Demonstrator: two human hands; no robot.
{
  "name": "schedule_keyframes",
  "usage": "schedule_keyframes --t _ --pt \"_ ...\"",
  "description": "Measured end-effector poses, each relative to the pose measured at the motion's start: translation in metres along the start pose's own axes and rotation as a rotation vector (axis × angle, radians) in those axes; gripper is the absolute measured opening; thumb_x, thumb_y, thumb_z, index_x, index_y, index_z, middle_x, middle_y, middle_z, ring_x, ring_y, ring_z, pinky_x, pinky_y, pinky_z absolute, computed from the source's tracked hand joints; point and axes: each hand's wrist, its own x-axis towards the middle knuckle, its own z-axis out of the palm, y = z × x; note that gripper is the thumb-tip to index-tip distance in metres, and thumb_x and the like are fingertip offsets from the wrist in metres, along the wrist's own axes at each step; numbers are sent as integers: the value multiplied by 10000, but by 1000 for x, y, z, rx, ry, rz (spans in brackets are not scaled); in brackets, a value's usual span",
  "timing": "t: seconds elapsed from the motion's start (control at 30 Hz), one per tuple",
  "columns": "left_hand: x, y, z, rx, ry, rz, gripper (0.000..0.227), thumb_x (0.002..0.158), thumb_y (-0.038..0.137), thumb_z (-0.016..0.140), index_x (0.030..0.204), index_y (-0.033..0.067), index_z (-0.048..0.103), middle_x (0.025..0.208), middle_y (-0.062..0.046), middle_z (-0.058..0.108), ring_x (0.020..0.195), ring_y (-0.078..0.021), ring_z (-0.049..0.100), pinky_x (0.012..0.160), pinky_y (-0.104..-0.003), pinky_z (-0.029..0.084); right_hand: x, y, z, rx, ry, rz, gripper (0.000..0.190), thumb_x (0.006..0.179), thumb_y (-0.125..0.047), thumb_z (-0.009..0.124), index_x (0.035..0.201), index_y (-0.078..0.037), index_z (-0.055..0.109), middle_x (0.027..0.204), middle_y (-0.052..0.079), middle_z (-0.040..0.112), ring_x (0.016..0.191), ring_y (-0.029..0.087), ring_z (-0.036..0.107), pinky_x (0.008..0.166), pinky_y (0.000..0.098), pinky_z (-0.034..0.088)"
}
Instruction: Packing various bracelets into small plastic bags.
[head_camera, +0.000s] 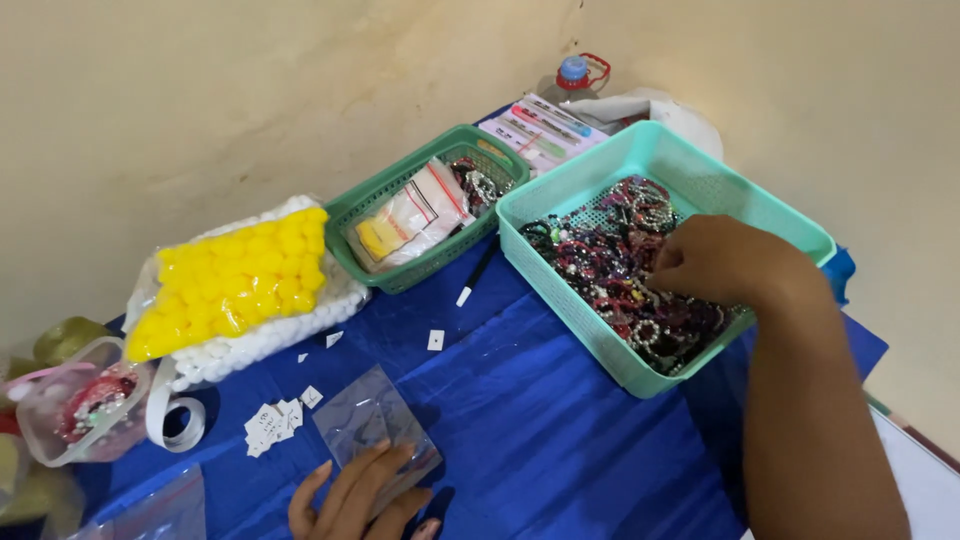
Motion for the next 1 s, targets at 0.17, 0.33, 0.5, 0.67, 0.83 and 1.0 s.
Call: schedule_keyframes --t 0.17,0.33,0.5,0.67,0.83,1.0 --pt "4 5 -1 15 30 57 228 716 498 733 754 273 735 1170 17 720 1178 -154 637 1099 -443 249 16 0 20 -143 -69 41 329 812 -381 750 940 -93 843 910 149 782 850 312 747 783 438 570" --pt "6 10 -4 8 14 13 230 708 499 728 760 275 745 1170 31 725 1183 -152 635 1095 -443 254 6 1 13 22 -3 4 291 778 -348 769 934 -111 836 898 126 798 850 295 747 788 438 563" --pt "4 7 0 30 10 99 245 753 517 721 794 276 742 1209 21 721 1184 -151 632 1083 -437 247 -1 2 3 166 199 -151 351 832 -374 738 1068 -119 787 949 124 776 863 278 732 786 409 547" --pt "5 15 -3 49 -20 86 233 780 505 719 813 277 750 1217 36 721 1186 -134 641 1096 -442 244 -20 -15 -9 417 99 -264 315 882 -314 734 1116 -107 775 892 65 800 819 166 727 779 333 555" --pt "20 22 -16 35 -58 45 198 749 451 752 818 265 754 1225 32 712 1179 -143 632 1091 -461 242 -26 -21 -5 759 23 -483 294 940 -164 656 1203 -59 732 882 47 751 822 112 672 747 293 551" --pt "28 23 -27 -23 -81 -43 289 722 373 801 947 203 738 1225 -2 683 1212 -191 617 1093 -482 277 -42 -55 -2 1022 101 -506 277 984 -166 609 1207 -32 704 824 87 739 756 162 730 672 319 568"
